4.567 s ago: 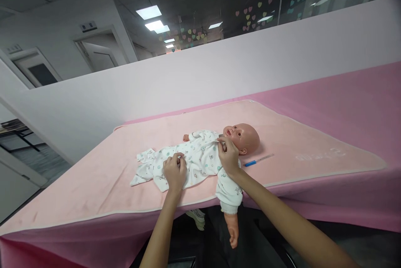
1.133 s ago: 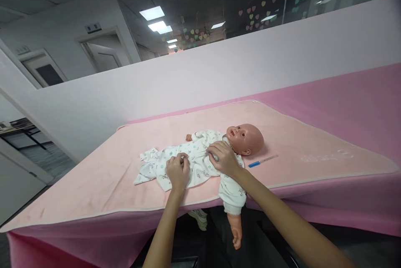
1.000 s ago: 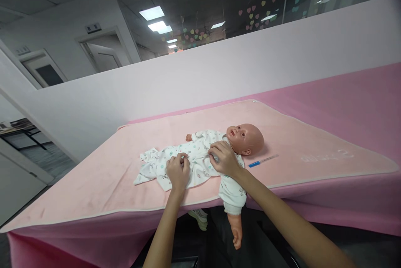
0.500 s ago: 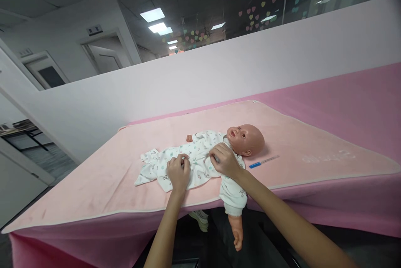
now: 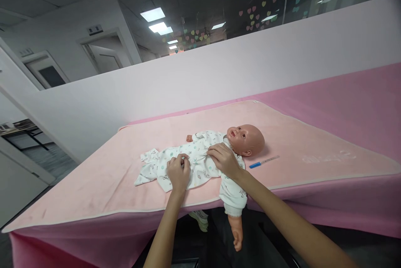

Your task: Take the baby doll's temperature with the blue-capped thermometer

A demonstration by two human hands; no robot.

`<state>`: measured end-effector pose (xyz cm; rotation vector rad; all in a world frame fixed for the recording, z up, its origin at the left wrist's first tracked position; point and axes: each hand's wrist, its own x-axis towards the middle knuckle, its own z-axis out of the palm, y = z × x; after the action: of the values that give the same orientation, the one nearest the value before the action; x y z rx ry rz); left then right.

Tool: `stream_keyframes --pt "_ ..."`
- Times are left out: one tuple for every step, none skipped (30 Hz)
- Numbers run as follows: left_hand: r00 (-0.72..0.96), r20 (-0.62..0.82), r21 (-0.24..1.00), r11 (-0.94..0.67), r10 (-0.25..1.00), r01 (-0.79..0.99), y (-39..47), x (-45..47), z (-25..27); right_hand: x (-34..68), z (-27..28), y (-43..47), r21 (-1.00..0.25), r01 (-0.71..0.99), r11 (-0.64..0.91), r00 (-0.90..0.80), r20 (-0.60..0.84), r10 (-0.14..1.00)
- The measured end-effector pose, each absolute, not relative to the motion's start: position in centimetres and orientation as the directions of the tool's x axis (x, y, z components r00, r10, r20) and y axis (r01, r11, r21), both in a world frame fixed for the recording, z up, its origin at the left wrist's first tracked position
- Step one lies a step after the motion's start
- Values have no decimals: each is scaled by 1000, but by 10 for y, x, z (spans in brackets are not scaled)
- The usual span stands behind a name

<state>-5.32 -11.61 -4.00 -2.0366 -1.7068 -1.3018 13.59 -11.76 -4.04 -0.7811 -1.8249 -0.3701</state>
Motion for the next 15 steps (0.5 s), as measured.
stream_keyframes --pt "-44 706 379 -324 707 867 -116 -53 -40 136 -40 -118 -112 663 741 -220 916 335" --pt "-45 707 379 -324 706 867 -116 -53 -40 136 -41 -118 -116 663 740 -219 915 339" --pt "-47 708 379 -324 704 867 -116 -53 -40 136 -41 -117 -121 667 735 -215 913 346" --pt "-50 710 380 -323 703 867 -116 -53 -40 136 -42 -117 -126 675 727 -211 911 354" --pt "-50 710 381 -324 702 866 -116 -53 -40 135 -42 -117 -130 684 718 -208 908 363" --pt "-49 710 382 -326 702 865 -116 -53 -40 135 -43 -116 -134 692 709 -206 905 372" --pt "-48 709 384 -328 703 863 -116 -53 -40 135 -43 -116 -140 698 702 -204 901 384" --pt "-48 709 385 -330 704 862 -115 -53 -40 135 -44 -115 -149 702 697 -203 896 396" --pt "-47 708 386 -330 705 861 -115 -54 -41 135 -44 -115 -159 702 694 -202 890 408" --pt "-48 707 386 -329 705 862 -115 -54 -41 134 -45 -114 -170 701 693 -202 884 422" --pt "-49 707 387 -328 706 862 -115 -54 -41 134 -45 -114 -179 699 692 -204 878 432" --pt "-49 707 388 -328 706 861 -115 -54 -41 134 -45 -114 -185 697 692 -207 873 442" --pt "-49 706 389 -329 706 860 -115 -53 -41 134 -45 -114 -190 696 692 -211 867 451" --pt "-48 706 390 -331 707 859 -116 -53 -40 134 -44 -115 -196 695 692 -213 863 459" --pt "-48 705 391 -332 707 858 -116 -53 -40 134 -44 -115 -202 695 690 -214 858 467"
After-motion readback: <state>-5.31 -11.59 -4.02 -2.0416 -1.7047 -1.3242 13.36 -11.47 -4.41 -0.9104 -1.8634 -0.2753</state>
